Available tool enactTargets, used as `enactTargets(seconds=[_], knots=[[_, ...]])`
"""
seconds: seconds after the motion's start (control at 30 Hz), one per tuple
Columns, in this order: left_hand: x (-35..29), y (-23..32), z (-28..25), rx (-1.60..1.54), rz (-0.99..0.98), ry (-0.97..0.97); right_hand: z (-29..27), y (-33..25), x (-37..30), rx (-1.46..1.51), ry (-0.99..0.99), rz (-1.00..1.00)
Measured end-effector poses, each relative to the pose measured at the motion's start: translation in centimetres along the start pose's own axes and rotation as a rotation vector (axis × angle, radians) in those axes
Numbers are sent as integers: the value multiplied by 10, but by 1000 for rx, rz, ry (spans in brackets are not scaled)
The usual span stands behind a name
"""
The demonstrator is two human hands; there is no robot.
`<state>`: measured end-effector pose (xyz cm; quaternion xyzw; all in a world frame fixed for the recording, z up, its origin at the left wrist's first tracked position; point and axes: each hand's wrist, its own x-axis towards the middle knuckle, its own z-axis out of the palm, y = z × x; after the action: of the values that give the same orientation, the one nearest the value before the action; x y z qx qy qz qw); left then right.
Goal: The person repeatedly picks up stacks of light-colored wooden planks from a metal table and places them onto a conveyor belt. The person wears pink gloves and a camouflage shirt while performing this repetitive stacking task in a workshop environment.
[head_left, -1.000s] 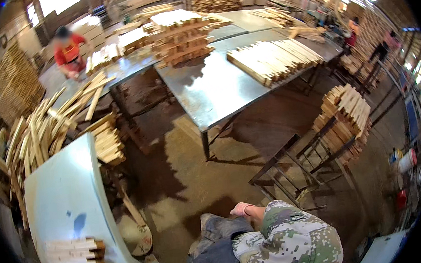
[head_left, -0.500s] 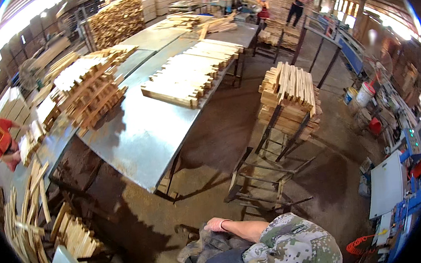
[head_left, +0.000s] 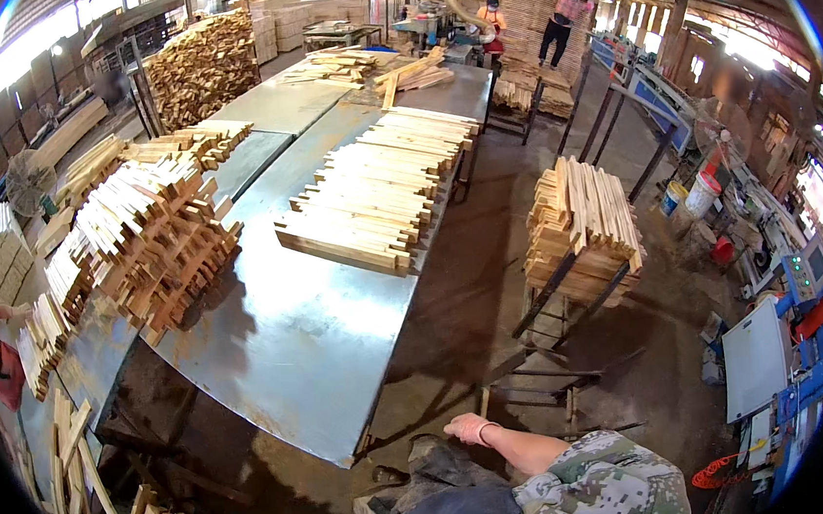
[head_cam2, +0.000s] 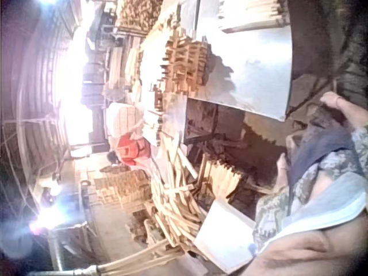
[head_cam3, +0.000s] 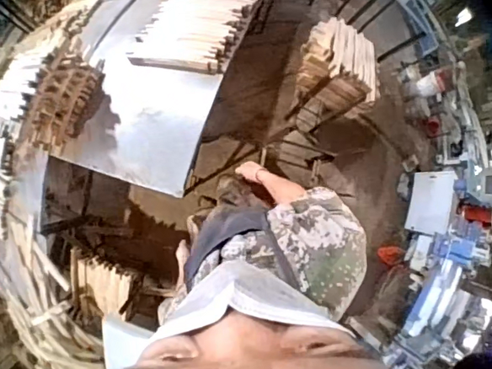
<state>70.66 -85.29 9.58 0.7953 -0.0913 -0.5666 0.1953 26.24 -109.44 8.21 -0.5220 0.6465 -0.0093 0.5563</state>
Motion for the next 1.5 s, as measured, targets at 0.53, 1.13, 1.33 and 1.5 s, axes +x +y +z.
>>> enactTargets(seconds=[0.53,1.13,1.33,1.5], knots=[[124,328,110,-748,205,5,-261,-90,223,-159,228,176],[157,570,258,305,338,186,-642,-236,532,-266,913,-125],[196,681,300,522,492,201,-666,-241,557,-148,871,-117],[311,667,284,1205,880,358,-643,-250,522,-225,693,-86]])
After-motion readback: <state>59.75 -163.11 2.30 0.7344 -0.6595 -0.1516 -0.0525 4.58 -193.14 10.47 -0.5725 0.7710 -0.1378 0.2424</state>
